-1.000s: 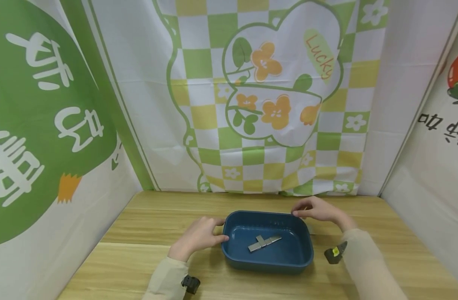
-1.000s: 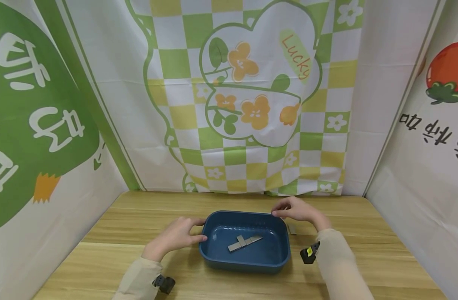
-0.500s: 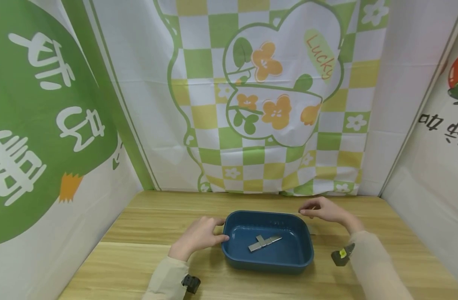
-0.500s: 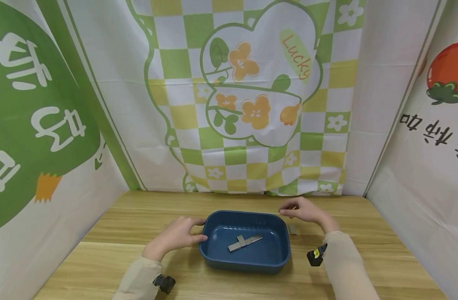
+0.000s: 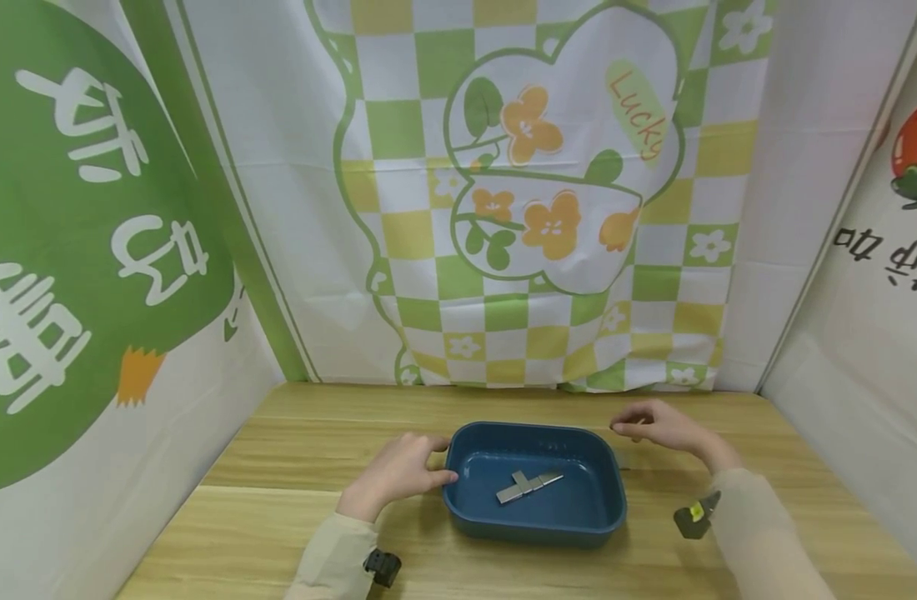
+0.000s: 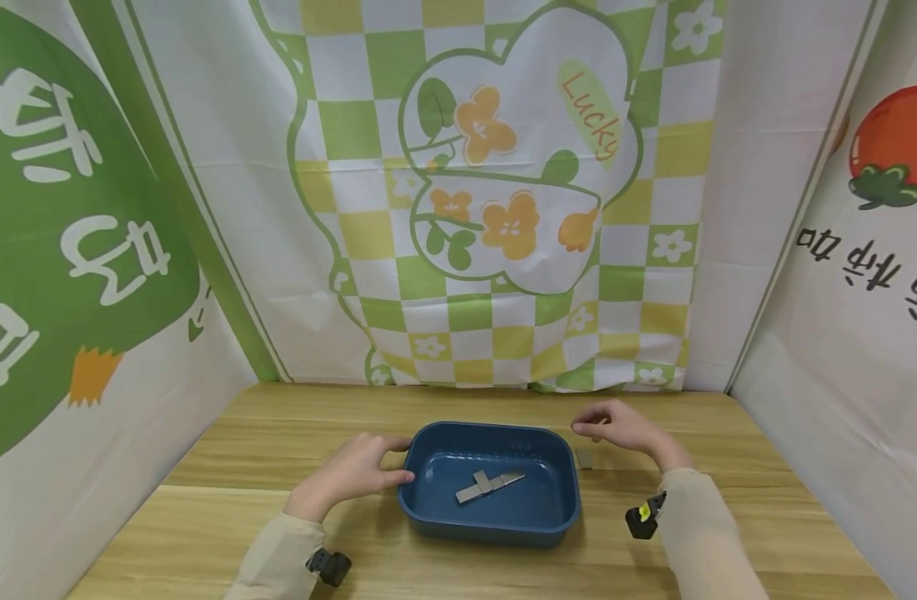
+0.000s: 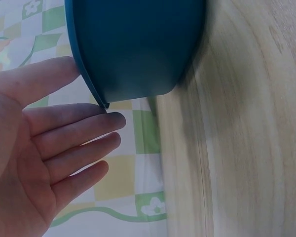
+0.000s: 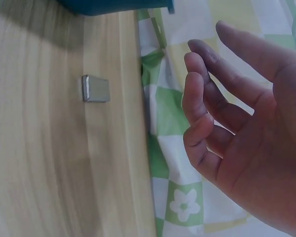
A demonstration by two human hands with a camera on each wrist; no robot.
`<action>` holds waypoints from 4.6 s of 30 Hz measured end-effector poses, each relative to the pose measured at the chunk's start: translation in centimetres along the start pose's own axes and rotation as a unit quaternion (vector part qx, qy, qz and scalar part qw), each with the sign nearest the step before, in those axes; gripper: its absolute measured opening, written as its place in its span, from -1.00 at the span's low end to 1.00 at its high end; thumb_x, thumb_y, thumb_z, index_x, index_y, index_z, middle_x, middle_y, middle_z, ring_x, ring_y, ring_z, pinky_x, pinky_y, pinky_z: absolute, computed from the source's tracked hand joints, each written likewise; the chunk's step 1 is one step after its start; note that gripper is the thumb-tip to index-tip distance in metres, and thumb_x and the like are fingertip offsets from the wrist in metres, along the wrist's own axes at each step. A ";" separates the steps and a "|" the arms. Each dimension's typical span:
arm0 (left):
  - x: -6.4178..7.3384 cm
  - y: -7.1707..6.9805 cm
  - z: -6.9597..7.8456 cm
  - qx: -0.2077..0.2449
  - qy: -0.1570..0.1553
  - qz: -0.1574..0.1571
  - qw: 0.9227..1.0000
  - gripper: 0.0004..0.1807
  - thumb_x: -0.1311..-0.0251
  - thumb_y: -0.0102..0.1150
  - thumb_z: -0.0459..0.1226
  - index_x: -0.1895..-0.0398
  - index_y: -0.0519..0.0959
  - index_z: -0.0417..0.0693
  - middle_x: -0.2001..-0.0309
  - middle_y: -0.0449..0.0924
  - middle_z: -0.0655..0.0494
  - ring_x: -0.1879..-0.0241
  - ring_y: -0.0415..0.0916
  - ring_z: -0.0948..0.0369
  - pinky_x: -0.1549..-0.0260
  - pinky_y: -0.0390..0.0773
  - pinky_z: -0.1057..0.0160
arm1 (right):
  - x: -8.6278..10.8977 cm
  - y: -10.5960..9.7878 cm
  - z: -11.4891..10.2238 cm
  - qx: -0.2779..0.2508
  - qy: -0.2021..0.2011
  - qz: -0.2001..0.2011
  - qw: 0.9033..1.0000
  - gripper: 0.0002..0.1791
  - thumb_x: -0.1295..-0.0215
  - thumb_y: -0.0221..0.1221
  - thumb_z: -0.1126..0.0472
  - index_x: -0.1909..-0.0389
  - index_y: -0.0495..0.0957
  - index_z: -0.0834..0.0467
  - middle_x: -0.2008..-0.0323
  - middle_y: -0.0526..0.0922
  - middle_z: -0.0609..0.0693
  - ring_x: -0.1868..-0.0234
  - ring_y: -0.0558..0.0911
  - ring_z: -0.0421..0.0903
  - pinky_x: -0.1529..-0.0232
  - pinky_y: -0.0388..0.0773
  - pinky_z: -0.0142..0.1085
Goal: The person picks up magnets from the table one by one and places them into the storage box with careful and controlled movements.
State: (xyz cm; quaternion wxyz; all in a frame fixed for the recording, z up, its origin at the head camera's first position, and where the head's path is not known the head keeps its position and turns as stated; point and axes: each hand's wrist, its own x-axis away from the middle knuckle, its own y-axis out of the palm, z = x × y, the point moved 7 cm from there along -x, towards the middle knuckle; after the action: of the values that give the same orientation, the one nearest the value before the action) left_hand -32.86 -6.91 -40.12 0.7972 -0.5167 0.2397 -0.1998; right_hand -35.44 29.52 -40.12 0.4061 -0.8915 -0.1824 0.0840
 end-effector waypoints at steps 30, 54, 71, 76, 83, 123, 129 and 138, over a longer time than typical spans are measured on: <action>0.1 0.0 0.1 0.007 0.000 0.004 1.000 -0.45 -0.10 0.30 -0.03 -0.10 0.56 -0.17 -0.03 0.63 -0.08 -0.01 0.59 -0.01 0.05 0.59 0.01 | 0.8 1.6 3.0 0.024 0.014 0.074 0.997 -0.69 -0.27 0.19 0.10 0.13 0.62 0.26 0.22 0.68 0.05 0.21 0.59 -0.10 0.18 0.53 -0.24; 0.0 0.0 -0.1 0.004 -0.004 0.002 1.000 -0.42 -0.10 0.29 -0.01 -0.11 0.55 -0.18 -0.03 0.63 -0.07 -0.01 0.59 -0.01 0.05 0.59 0.02 | 1.5 3.6 5.1 -0.029 0.089 0.082 0.992 -0.66 -0.16 0.30 0.09 0.15 0.62 0.25 0.28 0.68 0.02 0.23 0.60 -0.11 0.30 0.55 -0.29; 0.1 0.1 -0.1 0.011 -0.002 0.000 1.000 -0.42 -0.11 0.29 -0.02 -0.12 0.54 -0.18 -0.03 0.62 -0.09 -0.01 0.59 -0.01 0.05 0.59 0.01 | 1.9 4.1 5.7 -0.028 0.121 0.116 0.985 -0.59 -0.07 0.36 0.02 0.16 0.64 0.24 0.28 0.65 0.05 0.23 0.59 -0.09 0.26 0.55 -0.27; 0.1 0.1 -0.1 0.015 -0.001 0.000 1.000 -0.42 -0.11 0.29 -0.03 -0.12 0.54 -0.19 -0.04 0.62 -0.10 -0.01 0.59 -0.02 0.05 0.59 0.00 | 1.9 4.1 6.0 -0.032 0.134 0.116 0.984 -0.58 -0.05 0.37 0.02 0.15 0.64 0.23 0.26 0.64 0.07 0.23 0.59 -0.07 0.27 0.55 -0.26; 0.2 0.0 0.0 0.013 -0.004 0.001 1.000 -0.43 -0.11 0.29 -0.03 -0.12 0.55 -0.18 -0.04 0.62 -0.09 -0.01 0.59 -0.01 0.05 0.59 0.01 | 1.7 4.1 6.4 -0.026 0.140 0.110 0.984 -0.58 -0.05 0.37 0.00 0.15 0.66 0.20 0.26 0.66 0.04 0.21 0.59 -0.09 0.24 0.55 -0.26; 0.0 0.2 -0.2 0.014 -0.001 -0.001 1.000 -0.43 -0.11 0.29 -0.03 -0.13 0.54 -0.18 -0.04 0.62 -0.08 -0.01 0.60 -0.01 0.04 0.59 0.02 | 1.4 3.5 7.3 0.010 0.136 0.113 0.984 -0.65 0.02 0.40 0.04 0.25 0.70 0.17 0.24 0.71 0.05 0.12 0.59 -0.01 0.09 0.51 -0.11; 0.0 0.2 -0.1 0.020 0.002 -0.003 1.000 -0.43 -0.12 0.30 -0.04 -0.13 0.54 -0.19 -0.04 0.61 -0.12 -0.01 0.60 -0.03 0.05 0.59 0.01 | 1.3 3.5 7.7 0.014 0.132 0.107 0.985 -0.66 -0.02 0.37 0.01 0.25 0.70 0.16 0.20 0.70 0.08 0.05 0.58 0.10 0.03 0.50 -0.02; 0.0 0.1 0.0 0.018 -0.002 -0.002 1.000 -0.43 -0.12 0.29 -0.04 -0.14 0.53 -0.18 -0.05 0.61 -0.10 -0.02 0.59 -0.01 0.04 0.59 0.01 | 1.2 3.4 7.5 0.012 0.117 0.103 0.988 -0.68 -0.07 0.34 0.02 0.28 0.71 0.18 0.31 0.72 0.02 0.28 0.57 -0.16 0.28 0.49 -0.28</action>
State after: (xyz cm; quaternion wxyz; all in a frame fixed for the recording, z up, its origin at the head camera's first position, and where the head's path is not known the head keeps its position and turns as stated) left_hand -32.88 -6.93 -40.19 0.8066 -0.5031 0.2334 -0.2044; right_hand -35.68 33.17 -47.65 0.4246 -0.9042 -0.0394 0.0225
